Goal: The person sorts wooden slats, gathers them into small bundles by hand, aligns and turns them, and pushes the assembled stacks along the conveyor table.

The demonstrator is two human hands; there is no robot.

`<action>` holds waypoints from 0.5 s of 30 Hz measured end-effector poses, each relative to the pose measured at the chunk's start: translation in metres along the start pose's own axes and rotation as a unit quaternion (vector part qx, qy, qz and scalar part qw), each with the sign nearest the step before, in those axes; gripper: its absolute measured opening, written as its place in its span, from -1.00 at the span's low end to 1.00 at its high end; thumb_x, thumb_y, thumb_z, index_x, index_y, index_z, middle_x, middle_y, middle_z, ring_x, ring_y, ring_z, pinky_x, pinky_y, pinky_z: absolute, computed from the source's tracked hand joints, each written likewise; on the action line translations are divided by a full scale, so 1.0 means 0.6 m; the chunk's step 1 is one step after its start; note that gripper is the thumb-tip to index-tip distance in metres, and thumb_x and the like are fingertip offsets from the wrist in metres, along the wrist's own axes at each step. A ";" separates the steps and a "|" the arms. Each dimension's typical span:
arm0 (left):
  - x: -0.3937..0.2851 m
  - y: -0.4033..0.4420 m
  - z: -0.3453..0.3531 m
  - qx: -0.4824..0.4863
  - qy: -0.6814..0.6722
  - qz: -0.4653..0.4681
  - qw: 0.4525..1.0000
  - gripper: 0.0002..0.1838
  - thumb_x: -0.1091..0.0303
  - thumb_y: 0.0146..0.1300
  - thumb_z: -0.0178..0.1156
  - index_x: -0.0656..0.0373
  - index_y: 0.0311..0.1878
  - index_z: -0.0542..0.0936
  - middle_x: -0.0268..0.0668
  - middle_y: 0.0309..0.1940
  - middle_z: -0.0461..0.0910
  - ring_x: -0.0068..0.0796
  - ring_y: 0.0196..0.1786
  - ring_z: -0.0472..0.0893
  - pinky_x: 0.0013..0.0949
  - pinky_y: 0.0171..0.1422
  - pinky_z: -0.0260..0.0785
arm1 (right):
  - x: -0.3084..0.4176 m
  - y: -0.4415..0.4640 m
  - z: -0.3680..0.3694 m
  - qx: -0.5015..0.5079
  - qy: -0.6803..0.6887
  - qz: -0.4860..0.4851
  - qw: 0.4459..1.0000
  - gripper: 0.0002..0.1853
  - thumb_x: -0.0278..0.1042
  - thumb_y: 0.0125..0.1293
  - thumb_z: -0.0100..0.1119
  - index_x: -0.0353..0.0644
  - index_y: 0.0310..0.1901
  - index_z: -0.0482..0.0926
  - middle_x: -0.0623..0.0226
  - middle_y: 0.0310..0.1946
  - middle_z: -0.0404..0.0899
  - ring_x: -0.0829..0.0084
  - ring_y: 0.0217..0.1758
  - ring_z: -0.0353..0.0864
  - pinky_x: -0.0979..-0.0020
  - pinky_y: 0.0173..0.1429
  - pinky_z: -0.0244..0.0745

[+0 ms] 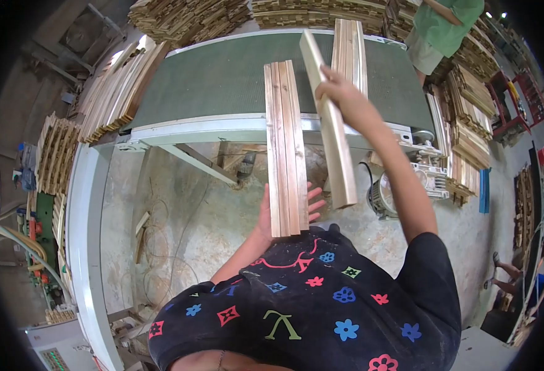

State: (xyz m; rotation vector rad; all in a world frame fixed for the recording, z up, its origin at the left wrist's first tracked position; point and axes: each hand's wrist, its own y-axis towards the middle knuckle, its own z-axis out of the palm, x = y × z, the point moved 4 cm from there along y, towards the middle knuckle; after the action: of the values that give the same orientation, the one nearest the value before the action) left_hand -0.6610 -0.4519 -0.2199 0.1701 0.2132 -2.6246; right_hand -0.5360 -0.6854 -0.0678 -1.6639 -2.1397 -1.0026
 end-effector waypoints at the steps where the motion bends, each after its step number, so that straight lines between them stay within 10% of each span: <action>1: 0.001 0.001 0.003 0.025 -0.015 -0.003 1.000 0.08 -0.57 0.24 -0.10 0.04 0.60 0.01 0.01 0.55 0.07 0.15 0.54 0.16 0.16 0.53 0.18 | -0.001 -0.016 0.030 0.008 0.008 0.013 1.000 -0.91 -0.51 0.30 0.13 -0.10 -0.23 0.60 0.02 0.51 0.20 -0.09 0.33 0.49 0.26 0.31 0.50; 4: -0.002 0.002 -0.008 -0.117 0.091 0.031 0.988 0.09 -0.53 0.24 -0.03 0.13 0.58 0.05 -0.05 0.54 0.12 0.08 0.51 0.24 0.11 0.56 0.14 | 0.014 -0.070 0.101 -0.007 -0.025 -0.057 0.998 -0.81 -0.50 0.31 0.11 -0.13 -0.07 0.61 0.02 0.43 0.35 0.10 0.24 0.60 0.32 0.23 0.52; 5: 0.004 0.011 -0.017 0.013 -0.014 -0.008 1.000 0.02 -0.45 0.28 0.01 0.07 0.59 0.06 -0.08 0.53 0.16 -0.02 0.51 0.27 0.09 0.59 0.10 | 0.005 -0.083 0.118 -0.034 0.017 -0.003 0.999 -0.68 -0.48 0.38 0.08 -0.15 0.15 0.55 0.03 0.37 0.42 0.20 0.19 0.64 0.30 0.20 0.52; 8: 0.012 0.013 -0.051 -0.038 -0.032 -0.041 0.998 -0.02 -0.40 0.29 0.05 0.05 0.58 0.07 -0.10 0.53 0.18 -0.09 0.52 0.25 0.09 0.61 0.07 | -0.001 -0.100 0.114 -0.086 0.131 0.144 0.977 -0.60 -0.44 0.45 0.02 -0.14 0.30 0.47 0.04 0.36 0.43 0.19 0.18 0.65 0.29 0.19 0.53; 15: 0.033 0.054 -0.063 -0.032 -0.037 -0.110 0.993 0.04 -0.38 0.15 0.17 0.05 0.56 0.11 -0.18 0.51 0.22 -0.15 0.54 0.23 0.10 0.62 0.05 | 0.110 -0.142 0.136 0.077 -0.078 0.238 0.965 0.19 0.12 0.05 0.43 -0.26 0.56 -0.07 -0.25 0.41 0.15 -0.23 0.38 0.30 0.04 0.42 0.30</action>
State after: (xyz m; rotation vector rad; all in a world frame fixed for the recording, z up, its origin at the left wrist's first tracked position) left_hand -0.6596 -0.4821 -0.2642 0.0296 0.3055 -2.8320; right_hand -0.6187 -0.5923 -0.1202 -2.0880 -1.7127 -0.5654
